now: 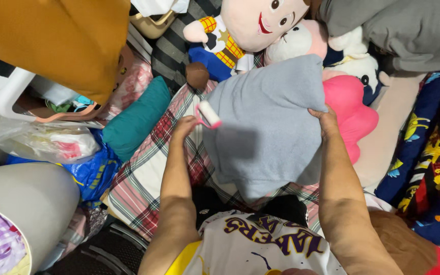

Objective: The person uses a lint roller to clean a red plush toy, a gray hoodie, and a plaid bedsheet. They also rearrange several stuffed toys and pillows on the bed.

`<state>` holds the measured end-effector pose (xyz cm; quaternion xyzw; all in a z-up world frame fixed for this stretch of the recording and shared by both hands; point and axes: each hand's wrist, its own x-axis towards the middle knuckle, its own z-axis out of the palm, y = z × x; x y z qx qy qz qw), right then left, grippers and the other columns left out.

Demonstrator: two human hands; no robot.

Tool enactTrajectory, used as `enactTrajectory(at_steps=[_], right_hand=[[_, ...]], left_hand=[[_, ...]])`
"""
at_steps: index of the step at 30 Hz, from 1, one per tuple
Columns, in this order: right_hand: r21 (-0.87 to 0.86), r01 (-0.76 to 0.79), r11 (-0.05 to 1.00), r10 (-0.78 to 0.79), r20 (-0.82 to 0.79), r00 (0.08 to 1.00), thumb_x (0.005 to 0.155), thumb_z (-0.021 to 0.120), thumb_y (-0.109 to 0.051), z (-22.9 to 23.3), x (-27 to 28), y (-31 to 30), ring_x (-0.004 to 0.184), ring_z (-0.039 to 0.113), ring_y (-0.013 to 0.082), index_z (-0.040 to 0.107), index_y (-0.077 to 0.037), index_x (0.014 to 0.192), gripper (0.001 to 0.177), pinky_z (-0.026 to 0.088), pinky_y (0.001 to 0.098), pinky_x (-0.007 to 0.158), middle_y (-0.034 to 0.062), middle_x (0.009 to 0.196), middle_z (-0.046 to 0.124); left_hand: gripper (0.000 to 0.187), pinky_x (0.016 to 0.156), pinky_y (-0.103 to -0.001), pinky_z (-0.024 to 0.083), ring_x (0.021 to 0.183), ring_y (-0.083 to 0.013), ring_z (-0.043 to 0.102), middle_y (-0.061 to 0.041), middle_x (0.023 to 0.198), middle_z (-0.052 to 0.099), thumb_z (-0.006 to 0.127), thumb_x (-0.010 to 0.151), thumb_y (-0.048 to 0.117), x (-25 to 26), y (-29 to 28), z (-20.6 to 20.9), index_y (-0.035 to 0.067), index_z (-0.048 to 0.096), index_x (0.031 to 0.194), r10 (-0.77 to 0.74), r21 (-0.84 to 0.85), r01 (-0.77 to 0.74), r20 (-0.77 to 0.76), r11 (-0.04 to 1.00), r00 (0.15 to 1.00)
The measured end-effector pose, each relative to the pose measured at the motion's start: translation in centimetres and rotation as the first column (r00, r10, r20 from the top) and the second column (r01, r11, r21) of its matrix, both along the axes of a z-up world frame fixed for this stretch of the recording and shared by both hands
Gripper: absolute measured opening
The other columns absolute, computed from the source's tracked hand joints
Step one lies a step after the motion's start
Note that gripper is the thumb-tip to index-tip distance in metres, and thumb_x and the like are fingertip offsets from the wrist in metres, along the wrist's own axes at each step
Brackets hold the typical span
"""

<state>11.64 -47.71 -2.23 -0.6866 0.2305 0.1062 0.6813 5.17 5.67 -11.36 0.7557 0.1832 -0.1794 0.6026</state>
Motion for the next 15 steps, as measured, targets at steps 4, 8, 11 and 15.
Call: enactTrajectory(at_steps=[4, 8, 11, 15], right_hand=[[0.11, -0.015, 0.994, 0.015, -0.002, 1.0, 0.08, 0.077, -0.003, 0.4, -0.6, -0.7, 0.109, 0.068, 0.025, 0.063, -0.003, 0.133, 0.055, 0.054, 0.0361, 0.097, 0.0105, 0.119, 0.072], [0.071, 0.009, 0.997, -0.009, 0.003, 1.0, 0.081, 0.076, -0.002, 0.9, -0.7, 0.1, 0.109, 0.069, 0.0251, 0.064, -0.002, 0.133, 0.053, 0.054, 0.036, 0.098, 0.0112, 0.119, 0.072], [0.006, -0.009, 1.0, 0.009, 0.025, 1.0, 0.084, 0.076, -0.003, 1.4, -0.6, 0.5, 0.111, 0.067, 0.0241, 0.065, -0.002, 0.134, 0.051, 0.052, 0.035, 0.1, 0.0104, 0.121, 0.072], [-0.029, -0.026, 0.999, 0.026, -0.013, 1.0, 0.083, 0.076, -0.004, 2.4, -0.3, 1.5, 0.113, 0.066, 0.0242, 0.065, -0.004, 0.134, 0.052, 0.051, 0.0357, 0.102, 0.0089, 0.121, 0.072]], left_hand=[[0.026, 0.045, -0.02, 0.027, 0.053, -0.0013, 0.041, 0.008, 0.071, 0.057, 0.067, 0.098, 0.025, 7.4, -7.8, 2.7, 0.008, 0.075, 0.116, 0.034, -0.435, 0.129, 0.348, 0.891, 0.937], [0.029, 0.055, -0.027, 0.048, 0.063, -0.0082, 0.055, 0.006, 0.077, 0.065, 0.071, 0.094, 0.04, 19.6, -18.7, 5.1, 0.013, 0.076, 0.103, -0.366, -0.108, 0.442, 0.406, 0.89, 0.837], [0.035, 0.052, -0.028, 0.043, 0.06, -0.0089, 0.05, 0.004, 0.073, 0.06, 0.07, 0.093, 0.045, 18.7, -16.3, 2.4, 0.011, 0.076, 0.097, -0.408, -0.122, 0.458, 0.297, 0.88, 0.863], [0.061, 0.065, -0.038, 0.049, 0.07, -0.016, 0.062, -0.007, 0.077, 0.071, 0.076, 0.089, 0.063, 3.5, -0.8, -2.0, 0.002, 0.078, 0.085, -0.234, 0.362, 0.262, -0.119, 0.895, 0.965]])
